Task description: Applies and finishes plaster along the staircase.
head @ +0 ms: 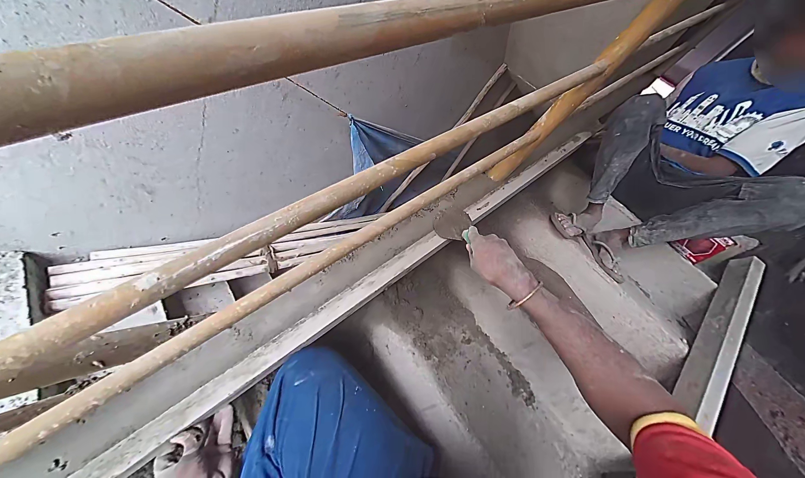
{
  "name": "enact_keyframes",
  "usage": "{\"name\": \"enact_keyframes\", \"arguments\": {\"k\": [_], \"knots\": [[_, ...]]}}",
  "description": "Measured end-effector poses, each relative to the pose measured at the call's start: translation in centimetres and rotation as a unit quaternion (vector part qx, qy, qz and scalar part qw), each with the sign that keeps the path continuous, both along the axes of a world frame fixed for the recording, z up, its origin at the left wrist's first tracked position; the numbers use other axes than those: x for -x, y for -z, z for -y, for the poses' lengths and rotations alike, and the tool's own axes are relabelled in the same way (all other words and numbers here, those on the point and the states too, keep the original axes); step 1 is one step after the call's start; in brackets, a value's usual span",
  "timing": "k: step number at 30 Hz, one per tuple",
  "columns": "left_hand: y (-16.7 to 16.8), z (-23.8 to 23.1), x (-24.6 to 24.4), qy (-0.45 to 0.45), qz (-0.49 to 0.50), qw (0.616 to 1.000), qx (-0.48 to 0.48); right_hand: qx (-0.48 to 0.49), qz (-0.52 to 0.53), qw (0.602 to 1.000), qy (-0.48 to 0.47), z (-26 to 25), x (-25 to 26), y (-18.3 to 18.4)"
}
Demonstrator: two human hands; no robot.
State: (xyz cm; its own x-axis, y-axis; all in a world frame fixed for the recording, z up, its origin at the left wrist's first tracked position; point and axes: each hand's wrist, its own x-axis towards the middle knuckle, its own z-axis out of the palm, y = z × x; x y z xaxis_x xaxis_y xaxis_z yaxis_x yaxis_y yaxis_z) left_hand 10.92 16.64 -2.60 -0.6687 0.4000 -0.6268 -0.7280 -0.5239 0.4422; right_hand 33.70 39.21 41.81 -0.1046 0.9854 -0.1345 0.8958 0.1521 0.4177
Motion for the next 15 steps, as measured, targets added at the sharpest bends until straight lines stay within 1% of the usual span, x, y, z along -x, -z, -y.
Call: {"name": "enact_keyframes", "arguments": {"k": [2, 5, 7, 9, 12, 15], "knots": [[0.0, 0.0, 0.1, 0.0, -0.007, 1.0, 0.008, 0.019, -0.005, 1.0, -0.017, 1.3, 0.5, 1.0], [0.5, -0.1, 0.3, 0.007, -0.014, 1.0, -0.005, 0.037, -0.027, 0.997, -0.056, 2.4, 0.3, 2.1], [-0.8, 0.2, 0.2, 0.018, -0.009, 1.0, 0.005, 0.019, -0.046, 0.997, -0.057, 2.1, -0.4, 2.0], [-0.4, 0.2, 0.3, 0.016, -0.005, 1.0, 0.003, -0.036, -0.067, 0.997, -0.033, 0.6, -1.9, 0.8], [1.7, 0.0, 0.3, 0.005, -0.017, 1.0, -0.002, -0.136, -0.103, 0.985, 0.007, -3.8, -5.8, -1.9], [2.8, 0.3, 0.2, 0.007, -0.033, 0.999, -0.023, -0.174, -0.119, 0.978, 0.013, -7.1, -8.1, -4.0]]}}
